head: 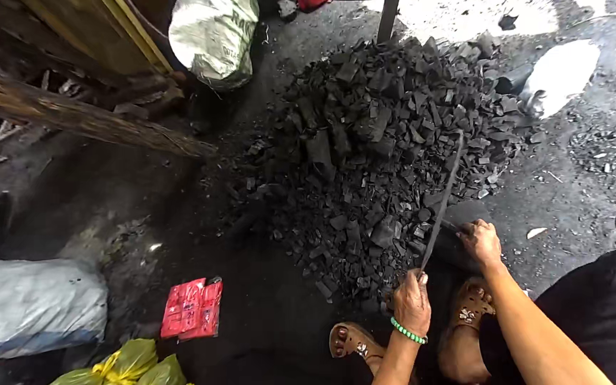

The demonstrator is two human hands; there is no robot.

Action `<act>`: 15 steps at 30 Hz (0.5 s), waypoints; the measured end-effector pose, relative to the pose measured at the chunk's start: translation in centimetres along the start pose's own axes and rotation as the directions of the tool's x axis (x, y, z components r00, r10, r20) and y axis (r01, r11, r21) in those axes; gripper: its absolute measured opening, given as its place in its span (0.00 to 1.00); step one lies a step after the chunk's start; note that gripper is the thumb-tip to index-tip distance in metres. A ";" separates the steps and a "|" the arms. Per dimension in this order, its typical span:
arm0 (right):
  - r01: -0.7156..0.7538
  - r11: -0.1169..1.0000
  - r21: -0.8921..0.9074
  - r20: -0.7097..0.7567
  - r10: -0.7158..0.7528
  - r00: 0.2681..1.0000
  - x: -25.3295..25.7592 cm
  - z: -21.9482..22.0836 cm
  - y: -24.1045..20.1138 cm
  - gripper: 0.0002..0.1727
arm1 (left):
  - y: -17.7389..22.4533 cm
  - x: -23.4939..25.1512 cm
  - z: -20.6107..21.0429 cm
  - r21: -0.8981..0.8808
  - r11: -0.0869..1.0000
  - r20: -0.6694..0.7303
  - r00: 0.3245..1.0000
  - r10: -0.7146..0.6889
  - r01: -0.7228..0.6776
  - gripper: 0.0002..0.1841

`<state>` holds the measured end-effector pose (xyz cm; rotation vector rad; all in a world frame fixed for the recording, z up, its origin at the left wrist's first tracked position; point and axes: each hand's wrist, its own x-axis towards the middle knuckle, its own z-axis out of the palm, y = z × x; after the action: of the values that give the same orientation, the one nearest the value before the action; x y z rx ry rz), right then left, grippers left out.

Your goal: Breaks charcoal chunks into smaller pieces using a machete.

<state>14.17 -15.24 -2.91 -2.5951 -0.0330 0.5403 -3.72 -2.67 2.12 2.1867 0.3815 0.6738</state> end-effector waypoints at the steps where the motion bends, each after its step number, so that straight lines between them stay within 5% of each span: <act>1: -0.005 1.000 -0.019 -0.002 0.005 1.000 -0.2 0.0 0.3 0.14 | 0.0 -0.1 0.5 -0.016 1.000 0.000 1.000 0.024 -0.024 0.14; 3: 0.009 1.000 -0.027 -0.010 -0.009 1.000 -0.3 0.3 0.9 0.13 | -0.8 -1.0 1.2 0.067 0.996 0.174 0.982 -0.066 0.055 0.14; 4: 0.017 1.000 -0.026 -0.015 -0.018 1.000 -0.4 0.4 1.1 0.13 | -1.2 -1.3 1.2 0.197 0.963 0.387 0.887 -0.251 0.186 0.17; 6: 0.016 0.999 -0.030 -0.013 -0.016 1.000 -0.2 0.5 1.2 0.13 | -2.4 -0.3 1.7 0.526 0.778 0.663 0.408 -0.628 0.344 0.25; 7: 0.011 0.999 -0.030 -0.007 -0.011 1.000 -0.1 0.5 1.4 0.13 | -3.0 -0.2 2.1 0.593 0.729 0.666 0.301 -0.683 0.342 0.27; 10: -0.018 0.999 0.043 0.016 0.017 1.000 0.3 0.4 1.5 0.14 | -3.0 0.0 1.6 0.584 0.730 0.665 0.305 -0.681 0.355 0.26; 15: 0.059 0.852 0.520 0.015 -0.078 0.997 2.9 0.5 -1.9 0.25 | -3.6 -0.3 -0.2 0.297 0.750 0.435 0.616 -0.657 0.591 0.23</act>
<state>16.80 -13.03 -3.52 -2.0450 0.0087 0.4882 -4.30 -0.40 -0.65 2.0347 0.8602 -0.3474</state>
